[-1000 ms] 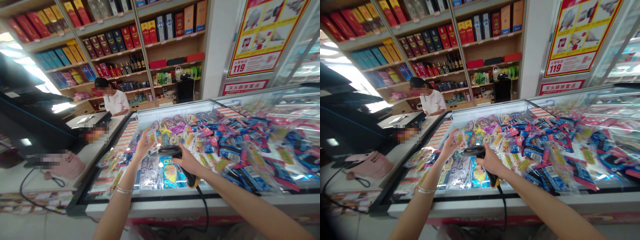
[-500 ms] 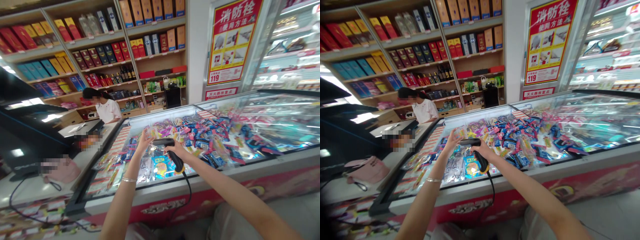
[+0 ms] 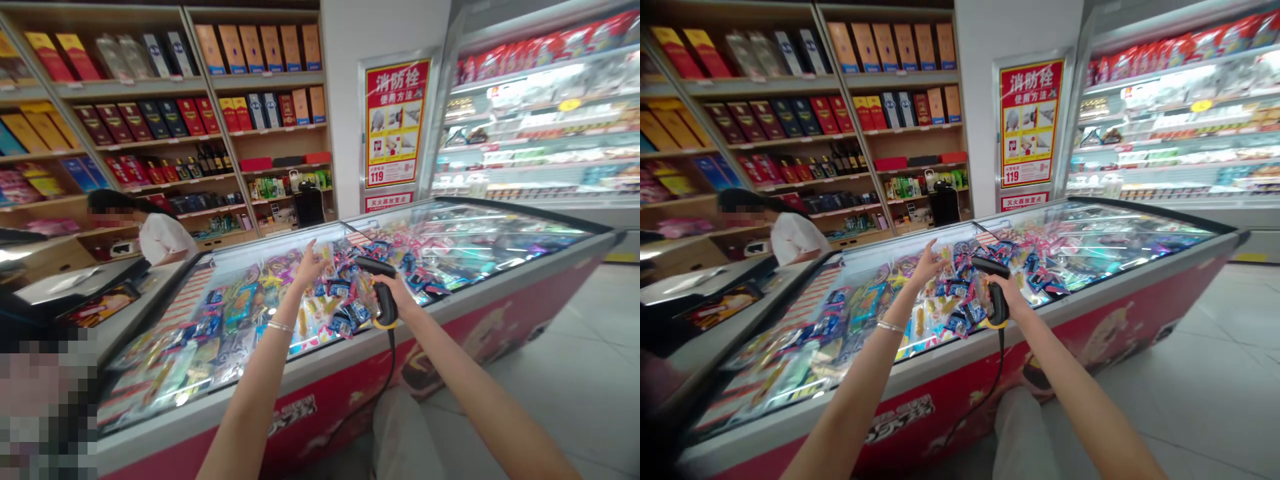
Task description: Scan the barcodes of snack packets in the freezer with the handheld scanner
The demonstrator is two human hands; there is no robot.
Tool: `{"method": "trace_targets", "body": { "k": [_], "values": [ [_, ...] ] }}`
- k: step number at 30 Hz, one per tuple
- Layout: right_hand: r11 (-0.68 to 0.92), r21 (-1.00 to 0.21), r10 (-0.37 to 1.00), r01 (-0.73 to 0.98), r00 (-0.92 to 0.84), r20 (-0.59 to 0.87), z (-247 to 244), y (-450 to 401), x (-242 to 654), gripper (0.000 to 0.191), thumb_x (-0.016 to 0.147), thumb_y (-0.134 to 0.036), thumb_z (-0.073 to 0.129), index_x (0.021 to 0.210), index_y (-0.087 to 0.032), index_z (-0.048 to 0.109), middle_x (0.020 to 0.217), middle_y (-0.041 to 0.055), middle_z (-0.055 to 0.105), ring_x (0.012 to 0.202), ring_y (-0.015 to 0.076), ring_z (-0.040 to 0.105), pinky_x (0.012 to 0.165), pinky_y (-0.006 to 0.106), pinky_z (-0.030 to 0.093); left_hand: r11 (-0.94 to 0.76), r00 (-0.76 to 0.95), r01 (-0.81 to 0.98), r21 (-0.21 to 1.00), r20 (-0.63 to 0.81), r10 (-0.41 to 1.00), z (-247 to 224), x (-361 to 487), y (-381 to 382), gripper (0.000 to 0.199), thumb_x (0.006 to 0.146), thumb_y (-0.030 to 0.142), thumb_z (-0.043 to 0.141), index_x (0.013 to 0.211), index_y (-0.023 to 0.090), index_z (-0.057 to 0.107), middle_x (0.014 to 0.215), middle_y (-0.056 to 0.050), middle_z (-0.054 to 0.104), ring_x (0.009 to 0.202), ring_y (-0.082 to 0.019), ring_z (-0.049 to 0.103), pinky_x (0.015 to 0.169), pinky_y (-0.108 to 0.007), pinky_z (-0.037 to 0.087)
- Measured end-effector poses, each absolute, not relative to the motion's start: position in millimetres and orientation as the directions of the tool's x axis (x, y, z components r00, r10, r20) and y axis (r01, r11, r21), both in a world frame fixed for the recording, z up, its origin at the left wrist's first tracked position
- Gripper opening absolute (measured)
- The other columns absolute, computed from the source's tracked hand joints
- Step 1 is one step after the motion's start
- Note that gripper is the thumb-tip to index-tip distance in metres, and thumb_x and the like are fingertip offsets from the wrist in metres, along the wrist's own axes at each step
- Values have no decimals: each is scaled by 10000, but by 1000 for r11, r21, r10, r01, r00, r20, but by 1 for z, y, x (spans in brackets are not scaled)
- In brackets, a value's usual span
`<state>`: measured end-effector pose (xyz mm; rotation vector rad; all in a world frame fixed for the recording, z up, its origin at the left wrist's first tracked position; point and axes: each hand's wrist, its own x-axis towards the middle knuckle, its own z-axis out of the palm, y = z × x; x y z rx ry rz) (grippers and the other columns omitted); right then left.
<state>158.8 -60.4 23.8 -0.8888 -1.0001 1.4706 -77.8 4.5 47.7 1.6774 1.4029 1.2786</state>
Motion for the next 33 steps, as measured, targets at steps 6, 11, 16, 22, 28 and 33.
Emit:
{"method": "trace_targets", "body": {
  "k": [6, 11, 16, 22, 28, 33],
  "values": [
    [-46, -874, 997, -484, -82, -6, -4, -49, 196, 159, 619, -282, 682, 672, -149, 613, 493, 4, 581, 388, 103, 497, 384, 214, 421, -313, -19, 861, 401, 639, 769, 17, -41, 1, 409, 869, 276, 529, 1274, 224, 543, 1414, -124, 478, 1296, -289, 432, 1064, -468, 355],
    [-91, -854, 995, -512, -73, -63, -23, -40, 204, 175, 618, -304, 679, 652, -143, 619, 472, -2, 559, 382, 93, 473, 375, 202, 397, -277, 40, 923, 266, 651, 758, -14, -34, -14, 388, 931, 371, 400, 1266, 276, 572, 1399, -56, 517, 1348, -261, 380, 1134, -533, 231],
    [-45, -838, 998, -543, -59, -15, -26, -38, 202, 138, 615, -270, 690, 661, -154, 633, 575, 15, 624, 426, 98, 498, 399, 211, 432, -273, 44, 923, 269, 634, 772, -20, -37, -13, 437, 937, 410, 382, 1342, 298, 501, 1411, -46, 505, 1351, -260, 382, 1143, -578, 172],
    [-77, -866, 996, -494, -69, -49, -28, -38, 202, 177, 640, -307, 694, 645, -142, 632, 507, 10, 586, 407, 93, 496, 393, 197, 409, -314, 63, 905, 286, 641, 765, -21, -37, -12, 445, 940, 392, 373, 1343, 260, 506, 1428, -63, 484, 1368, -252, 360, 1136, -518, 261],
    [-79, -879, 997, -471, -29, -74, -32, -34, 199, 159, 645, -292, 681, 654, -140, 635, 527, 25, 608, 406, 102, 503, 382, 209, 406, -330, 55, 887, 322, 637, 769, -25, -38, -10, 442, 939, 357, 375, 1341, 232, 507, 1436, -68, 474, 1366, -244, 363, 1139, -486, 276],
    [-165, -890, 986, -424, -38, -165, -30, -31, 204, 150, 658, -283, 657, 632, -137, 632, 467, 32, 566, 395, 109, 489, 359, 205, 390, -287, 24, 896, 339, 609, 793, -20, -31, -15, 426, 936, 307, 368, 1318, 213, 530, 1436, -72, 474, 1359, -250, 369, 1146, -484, 259]
  ]
}}
